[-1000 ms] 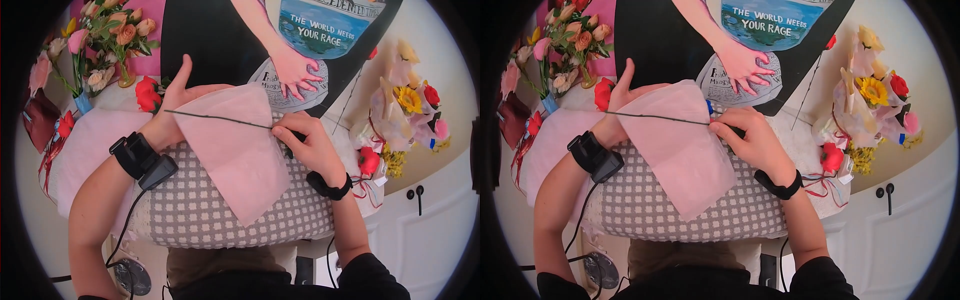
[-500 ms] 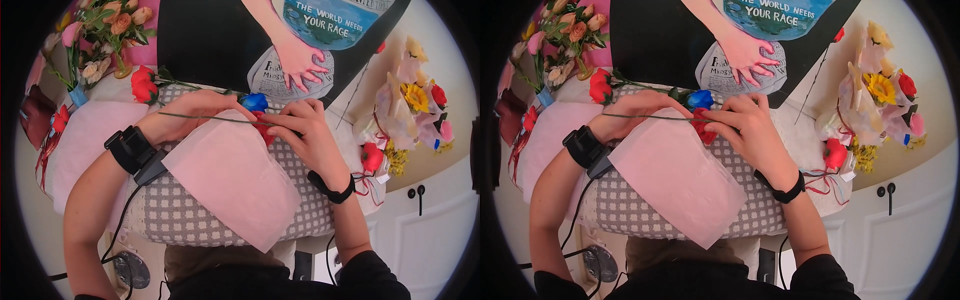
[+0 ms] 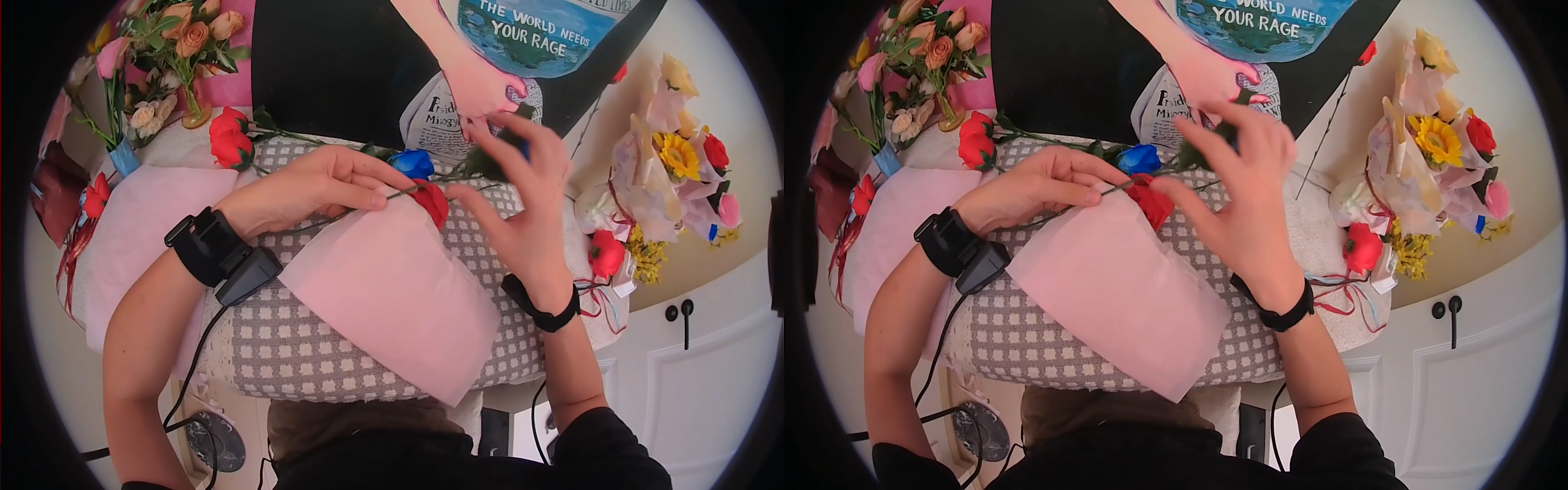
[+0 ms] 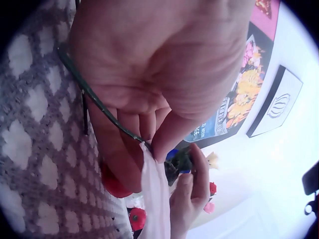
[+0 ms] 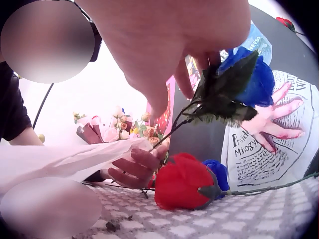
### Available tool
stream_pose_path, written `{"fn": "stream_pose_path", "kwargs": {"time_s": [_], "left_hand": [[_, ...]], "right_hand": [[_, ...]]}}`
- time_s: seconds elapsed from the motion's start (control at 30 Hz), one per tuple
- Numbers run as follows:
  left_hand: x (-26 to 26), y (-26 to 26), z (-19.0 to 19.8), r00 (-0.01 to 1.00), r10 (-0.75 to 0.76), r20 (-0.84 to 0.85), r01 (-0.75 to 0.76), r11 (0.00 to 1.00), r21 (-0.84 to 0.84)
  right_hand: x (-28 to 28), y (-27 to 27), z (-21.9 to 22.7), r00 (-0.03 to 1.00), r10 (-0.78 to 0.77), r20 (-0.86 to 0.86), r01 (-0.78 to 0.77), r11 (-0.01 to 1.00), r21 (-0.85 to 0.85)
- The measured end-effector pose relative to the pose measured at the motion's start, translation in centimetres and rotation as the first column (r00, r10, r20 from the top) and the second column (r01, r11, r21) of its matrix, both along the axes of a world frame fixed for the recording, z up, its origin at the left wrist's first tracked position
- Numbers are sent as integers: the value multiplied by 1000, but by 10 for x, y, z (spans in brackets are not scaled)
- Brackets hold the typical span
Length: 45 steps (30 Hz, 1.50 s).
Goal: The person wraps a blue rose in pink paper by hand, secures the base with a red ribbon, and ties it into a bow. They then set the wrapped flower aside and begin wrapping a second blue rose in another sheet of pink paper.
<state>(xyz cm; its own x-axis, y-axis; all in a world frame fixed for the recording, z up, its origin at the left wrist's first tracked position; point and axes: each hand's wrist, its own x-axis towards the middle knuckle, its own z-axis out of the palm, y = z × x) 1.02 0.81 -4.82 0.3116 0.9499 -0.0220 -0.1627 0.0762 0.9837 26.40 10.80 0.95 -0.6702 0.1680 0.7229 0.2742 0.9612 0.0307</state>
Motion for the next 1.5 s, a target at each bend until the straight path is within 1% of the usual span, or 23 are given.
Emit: {"fn": "stream_pose_path", "kwargs": {"time_s": [0.03, 0.07, 0.1, 0.17, 0.2, 0.23, 0.27, 0.3, 0.37, 0.4, 0.53, 0.6, 0.63, 0.7, 0.73, 0.8, 0.9, 1.03, 1.1, 1.27, 1.37, 1.43, 1.5], "left_hand": [[-1, 1, -1, 999, 50, -16, -50, 998, 27], [-3, 2, -2, 994, 101, -30, -99, 994, 54], [-3, 3, -2, 994, 103, -28, -101, 993, 55], [-4, 4, -2, 986, 169, 19, -170, 981, 96], [-4, 4, -2, 985, 172, 20, -173, 980, 95], [-4, 4, -1, 980, 193, 43, -197, 973, 119], [-3, 4, 0, 976, 210, 65, -217, 966, 142], [-3, 5, -1, 977, 204, 68, -212, 967, 141], [-3, 5, -1, 967, 235, 103, -250, 954, 166], [-2, 4, 1, 967, 234, 104, -248, 954, 167], [-2, 3, 1, 960, 263, 93, -275, 946, 172], [-2, 3, 2, 954, 286, 86, -297, 940, 171], [-2, 1, 4, 957, 281, 79, -290, 942, 169], [-2, 0, 4, 958, 277, 74, -285, 944, 167], [-4, 1, 3, 963, 264, 50, -269, 949, 166], [-5, 3, -1, 967, 253, 27, -254, 953, 163], [-2, 5, -5, 970, 243, 22, -244, 960, 137], [4, 3, -2, 969, 245, 40, -248, 953, 176], [6, 0, 1, 967, 248, 60, -254, 950, 181], [3, 0, 1, 987, 156, 27, -158, 981, 114], [1, 1, -4, 988, 141, 60, -148, 981, 124], [2, 1, -2, 985, 172, 21, -174, 977, 128], [2, 1, -1, 979, 202, -19, -198, 971, 132]], "right_hand": [[1, 0, 1, 994, -13, -112, 13, 1000, 2], [0, 0, 2, 962, 6, -272, 15, 997, 74], [3, 3, 1, 963, 8, -270, 13, 997, 75], [12, 14, -1, 906, 63, -419, -138, 979, -153], [14, 14, -1, 906, 66, -417, -141, 978, -153], [16, 13, -2, 921, 4, -389, -156, 919, -361], [18, 12, -2, 936, -53, -347, -158, 818, -552], [18, 11, -3, 937, -59, -345, -153, 819, -553], [10, 10, -3, 980, -23, -196, -114, 743, -660], [6, 15, -9, 983, 19, -185, -130, 782, -609], [-1, 2, -6, 995, 30, -98, -84, 780, -620], [5, 1, 2, 986, 5, 164, 124, 635, -762], [6, 3, 2, 986, 6, 166, 124, 637, -761], [9, 9, -1, 993, 76, 95, 34, 572, -820], [10, 11, -2, 992, 78, 96, 34, 572, -819], [11, 16, -3, 994, 112, 2, -67, 610, -789], [12, 18, -1, 998, 69, -4, -45, 596, -802], [11, 18, -2, 997, 82, -3, -52, 606, -794], [11, 19, -4, 998, 65, 18, -28, 641, -767], [8, 14, -1, 997, 50, 58, 12, 648, -762], [7, 14, -3, 998, 28, 51, 20, 663, -749], [7, 14, -3, 999, 13, 41, 22, 666, -745], [7, 12, -3, 998, 2, 71, 53, 641, -765]]}}
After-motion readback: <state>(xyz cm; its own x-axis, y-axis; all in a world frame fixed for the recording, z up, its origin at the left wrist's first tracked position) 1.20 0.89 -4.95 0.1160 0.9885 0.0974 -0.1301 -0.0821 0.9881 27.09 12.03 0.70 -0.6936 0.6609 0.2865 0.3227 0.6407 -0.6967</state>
